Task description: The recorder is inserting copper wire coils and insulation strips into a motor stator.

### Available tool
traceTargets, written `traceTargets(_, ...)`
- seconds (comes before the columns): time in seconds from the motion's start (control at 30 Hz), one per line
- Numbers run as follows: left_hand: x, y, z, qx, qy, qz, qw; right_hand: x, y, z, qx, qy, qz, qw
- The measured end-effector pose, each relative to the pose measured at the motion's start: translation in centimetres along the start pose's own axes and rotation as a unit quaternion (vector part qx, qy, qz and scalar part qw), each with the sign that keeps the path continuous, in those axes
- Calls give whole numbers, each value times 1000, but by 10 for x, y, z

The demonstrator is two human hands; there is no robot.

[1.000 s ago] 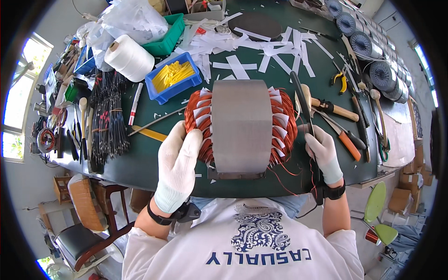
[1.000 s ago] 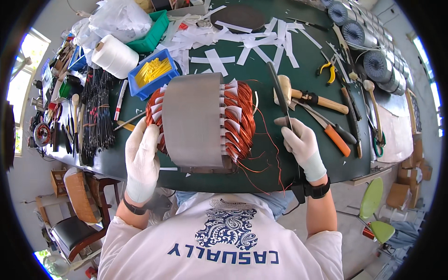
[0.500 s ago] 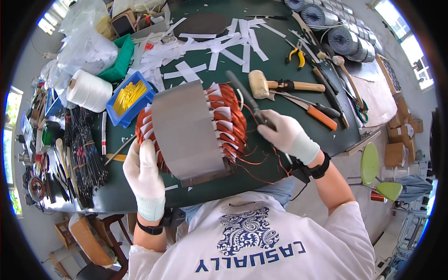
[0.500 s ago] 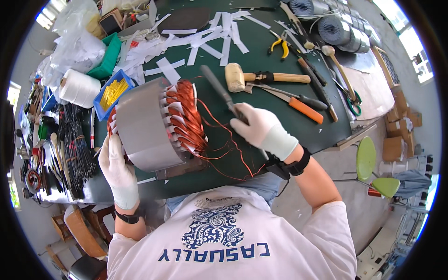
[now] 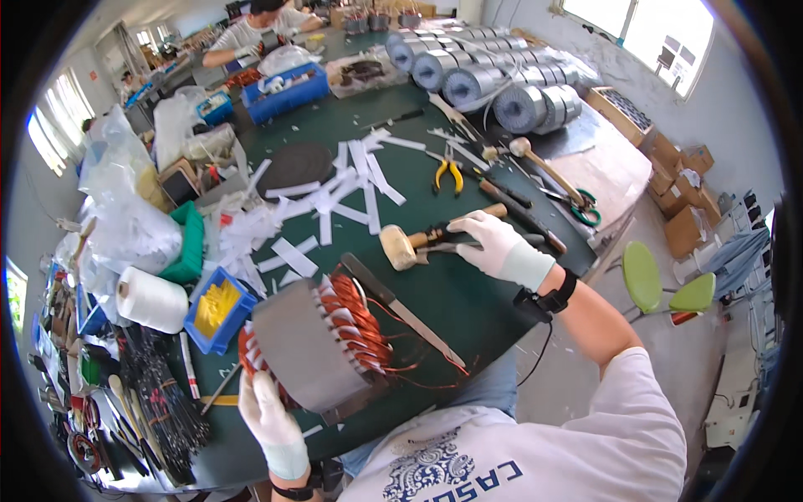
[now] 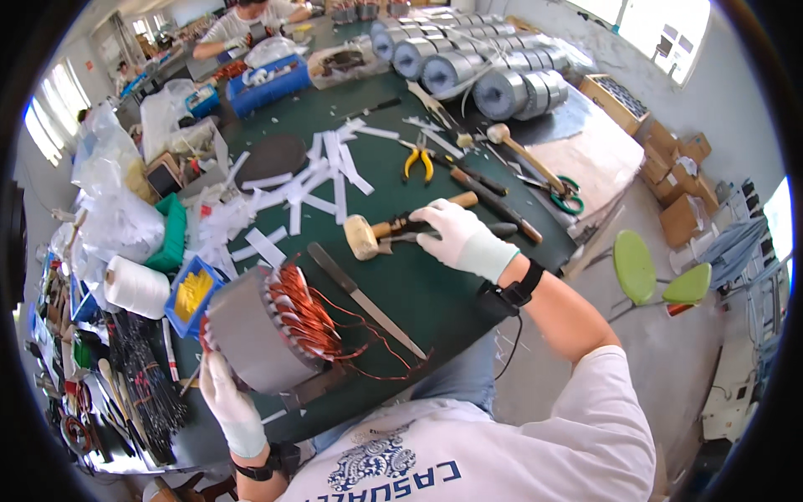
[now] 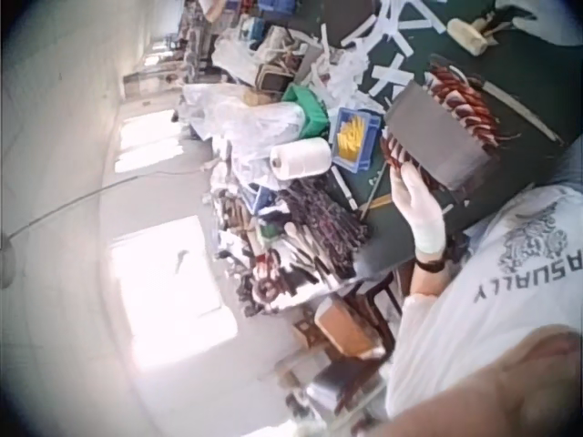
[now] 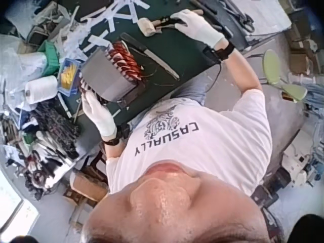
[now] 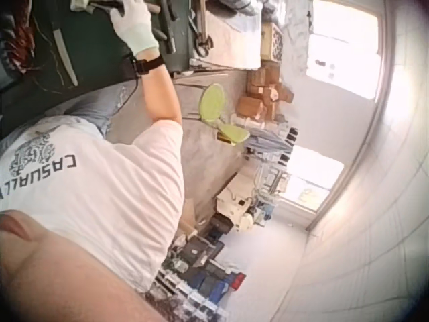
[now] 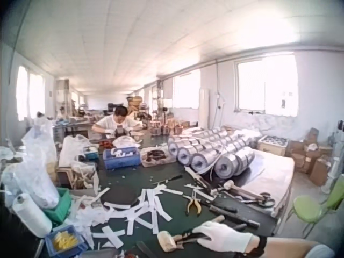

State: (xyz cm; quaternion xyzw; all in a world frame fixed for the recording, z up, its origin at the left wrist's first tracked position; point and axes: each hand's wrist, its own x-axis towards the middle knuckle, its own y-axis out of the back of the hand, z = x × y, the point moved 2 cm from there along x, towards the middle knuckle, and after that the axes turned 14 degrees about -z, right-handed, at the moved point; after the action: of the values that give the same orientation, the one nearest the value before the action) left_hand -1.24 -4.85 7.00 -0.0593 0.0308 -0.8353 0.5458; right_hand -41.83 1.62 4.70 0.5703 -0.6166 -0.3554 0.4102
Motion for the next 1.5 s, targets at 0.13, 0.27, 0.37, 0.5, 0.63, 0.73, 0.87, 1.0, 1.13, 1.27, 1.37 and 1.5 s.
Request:
traceTargets(0.13, -7, -2, -2, 28, -1, -14, 1000, 50, 25, 50, -59, -103, 20, 993)
traceTargets(0.27, -8, -14, 4, -85, 11, -50, 995, 96, 35, 90, -132, -341, -47, 929)
traceTargets(0.37, -8, -8, -2, -78, -1, -38, 996, 125, 12, 86, -99, -412, -94, 901)
traceTargets(0.5, -6, -5, -6, -85, 4, -38, 996, 146, -3, 82, -123, -375, -142, 908)
traceTargets(0.63, -6, -6, -6, -78, -7, -38, 996, 133, 0, 74, -209, -316, -185, 907)
traceTargets(0.73, -2, -13, -6, -87, -8, -68, 994, 116, 3, 171, -194, -269, -131, 934)
traceTargets(0.87, 3, -10, -2, -85, -12, -63, 994, 113, 50, 22, 382, -115, -96, 912)
traceTargets(1.0, -2, 0, -8, -83, 12, -78, 993, 91, 86, -161, 14, 78, -174, 982)
traceTargets(1.13, 2, -6, 2, -148, 29, -60, 987, 78, 92, -246, -282, 269, -186, 902)
traceTargets(1.27, 3, -7, -4, -180, 34, -76, 980, 92, 94, -294, -492, 407, -136, 757)
traceTargets(1.37, 1, 0, -5, -170, 9, -92, 981, 107, 97, -337, -536, 382, -267, 704)
traceTargets(1.5, -2, 2, -8, -128, 25, -119, 984, 106, 95, -361, -560, 350, -339, 670)
